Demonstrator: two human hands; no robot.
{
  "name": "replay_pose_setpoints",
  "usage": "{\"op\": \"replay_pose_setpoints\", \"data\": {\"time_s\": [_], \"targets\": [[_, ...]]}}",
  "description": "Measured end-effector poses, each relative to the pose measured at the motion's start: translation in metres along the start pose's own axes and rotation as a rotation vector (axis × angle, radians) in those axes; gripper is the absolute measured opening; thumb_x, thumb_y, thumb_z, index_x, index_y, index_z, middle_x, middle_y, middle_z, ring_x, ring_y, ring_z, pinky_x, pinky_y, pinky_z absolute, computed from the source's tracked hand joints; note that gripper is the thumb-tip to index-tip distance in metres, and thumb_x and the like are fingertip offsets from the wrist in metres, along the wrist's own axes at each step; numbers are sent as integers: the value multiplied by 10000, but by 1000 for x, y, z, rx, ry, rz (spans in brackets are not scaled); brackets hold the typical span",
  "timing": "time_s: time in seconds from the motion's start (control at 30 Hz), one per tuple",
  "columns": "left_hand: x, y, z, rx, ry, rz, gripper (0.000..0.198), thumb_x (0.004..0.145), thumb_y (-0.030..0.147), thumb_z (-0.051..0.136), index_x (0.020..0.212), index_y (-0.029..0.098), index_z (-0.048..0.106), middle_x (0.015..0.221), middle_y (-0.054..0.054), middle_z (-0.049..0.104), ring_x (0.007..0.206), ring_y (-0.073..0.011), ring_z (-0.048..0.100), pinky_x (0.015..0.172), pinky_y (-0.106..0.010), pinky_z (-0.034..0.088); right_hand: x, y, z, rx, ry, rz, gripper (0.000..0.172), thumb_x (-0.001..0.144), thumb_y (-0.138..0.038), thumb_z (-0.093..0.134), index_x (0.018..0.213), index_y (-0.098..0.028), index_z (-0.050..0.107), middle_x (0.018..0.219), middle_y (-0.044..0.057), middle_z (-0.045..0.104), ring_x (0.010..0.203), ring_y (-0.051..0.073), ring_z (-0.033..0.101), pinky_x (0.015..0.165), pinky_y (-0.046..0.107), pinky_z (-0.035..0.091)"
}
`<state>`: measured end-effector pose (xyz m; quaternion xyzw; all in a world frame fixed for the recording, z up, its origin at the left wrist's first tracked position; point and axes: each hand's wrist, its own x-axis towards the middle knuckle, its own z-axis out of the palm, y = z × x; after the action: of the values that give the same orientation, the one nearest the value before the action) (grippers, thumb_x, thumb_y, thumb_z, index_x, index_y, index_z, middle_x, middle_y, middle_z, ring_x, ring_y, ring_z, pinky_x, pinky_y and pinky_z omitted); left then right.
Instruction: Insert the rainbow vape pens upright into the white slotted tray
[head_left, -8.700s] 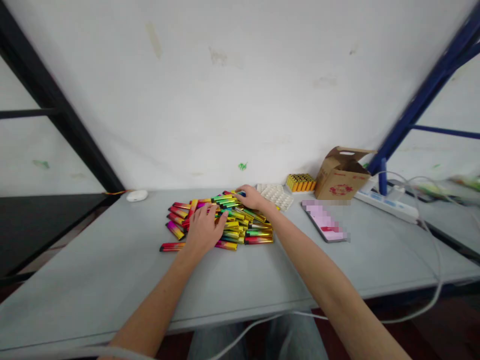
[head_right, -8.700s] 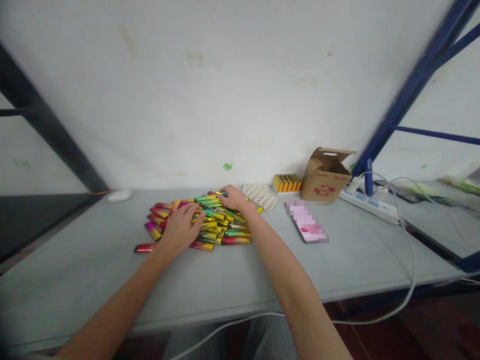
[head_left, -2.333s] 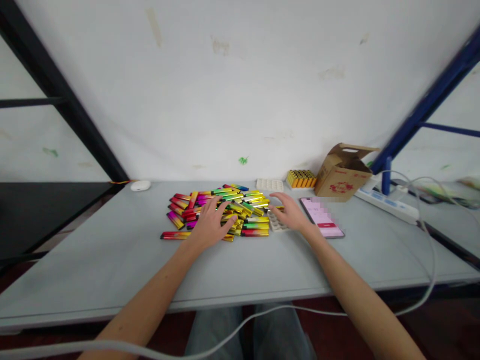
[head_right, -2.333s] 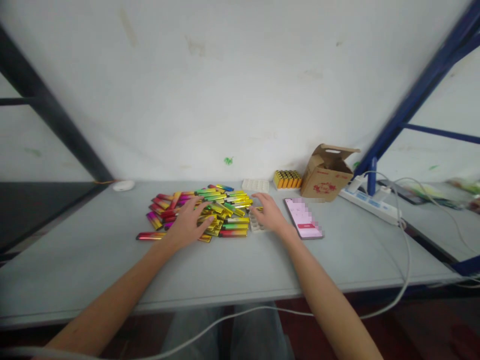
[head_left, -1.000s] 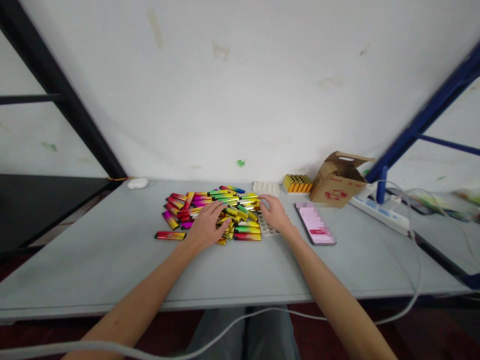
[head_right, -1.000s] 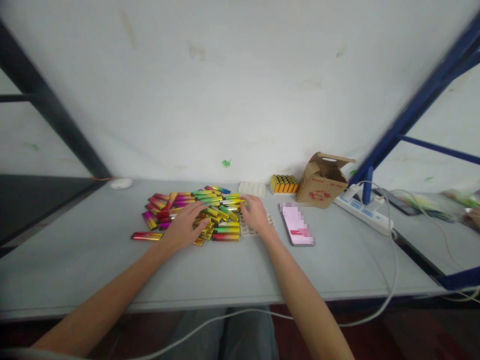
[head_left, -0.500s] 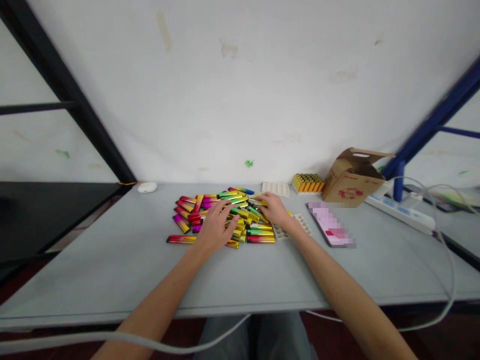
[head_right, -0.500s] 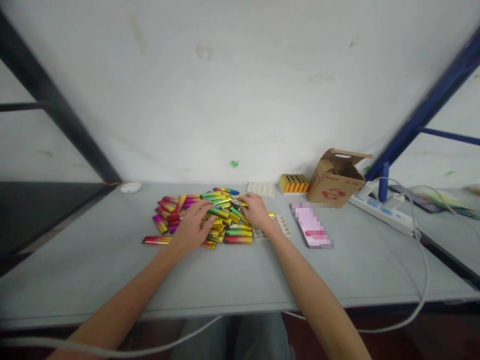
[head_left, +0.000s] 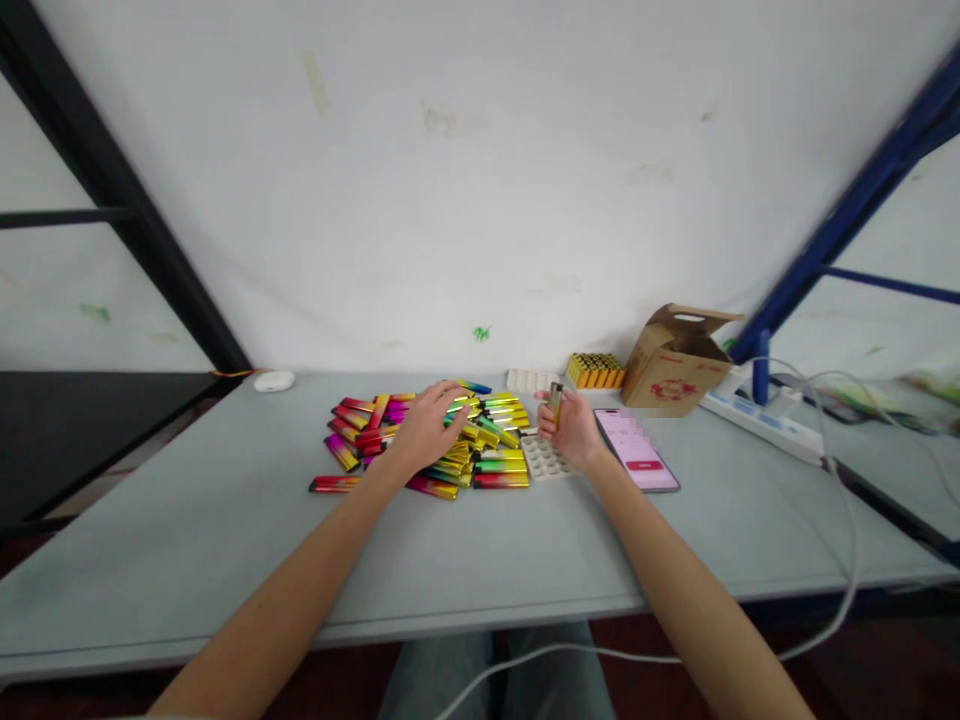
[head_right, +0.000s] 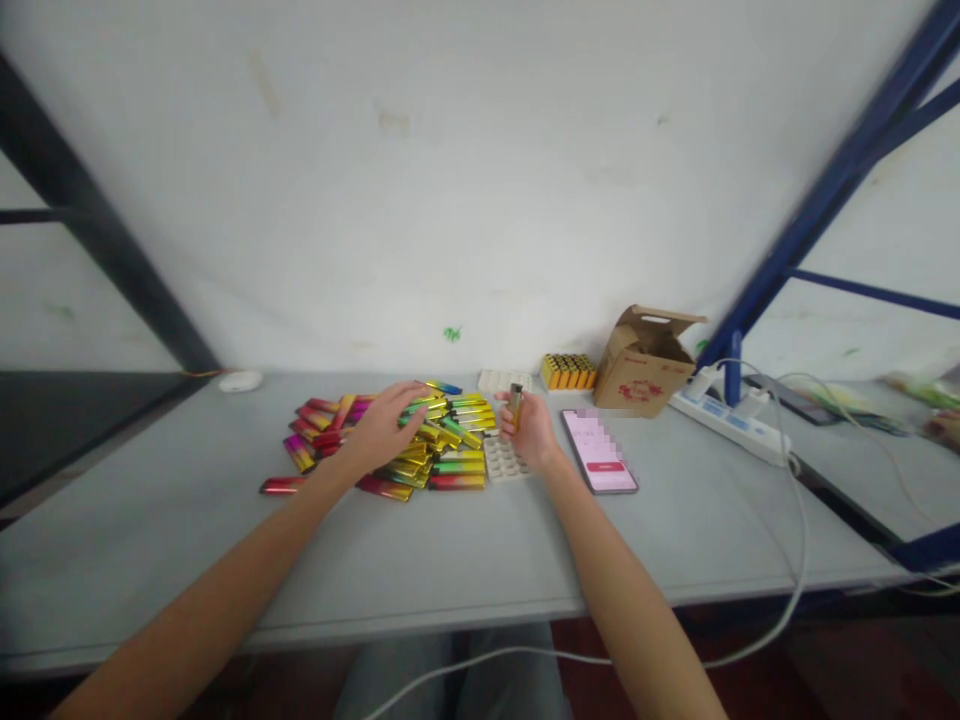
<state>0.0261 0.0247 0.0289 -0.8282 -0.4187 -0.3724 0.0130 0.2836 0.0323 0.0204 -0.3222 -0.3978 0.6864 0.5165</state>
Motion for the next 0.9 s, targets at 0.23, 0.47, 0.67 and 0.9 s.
{"op": "replay_pose_setpoints", "data": {"time_s": [0.23,0.47,0.67,0.9], "targets": [[-18,12,-3,35,41,11,287,953,320,413,1079,176,627,1159,-114,623,1139,-242,560,1031,-455,443,-7,-7,11,235,-172,218,539,860,-655,374,565,-206,330,494,-84,188,418,75,129,370,167,161],[-16,14,0,14,20,31,277,956,317,414,1066,181,629,1151,-110,626,1129,-238,567,1023,-449,454,-5,-8,8,221,-147,230,547,837,-638,333,505,-223,207,445,-93,125,406,75,51,340,183,147],[-18,12,4,19,26,46,276,963,302,405,1050,172,632,1145,-111,625,1121,-230,569,1020,-430,458,-4,-9,11,191,-82,215,470,864,-541,281,513,-233,234,444,-93,138,409,78,28,330,189,118],[-18,17,2,-4,38,57,268,954,294,417,1040,181,644,1134,-102,631,1111,-230,580,1008,-417,470,-4,-2,23,130,-3,209,433,855,-521,325,538,-234,262,453,-101,155,399,70,32,327,189,98]]}}
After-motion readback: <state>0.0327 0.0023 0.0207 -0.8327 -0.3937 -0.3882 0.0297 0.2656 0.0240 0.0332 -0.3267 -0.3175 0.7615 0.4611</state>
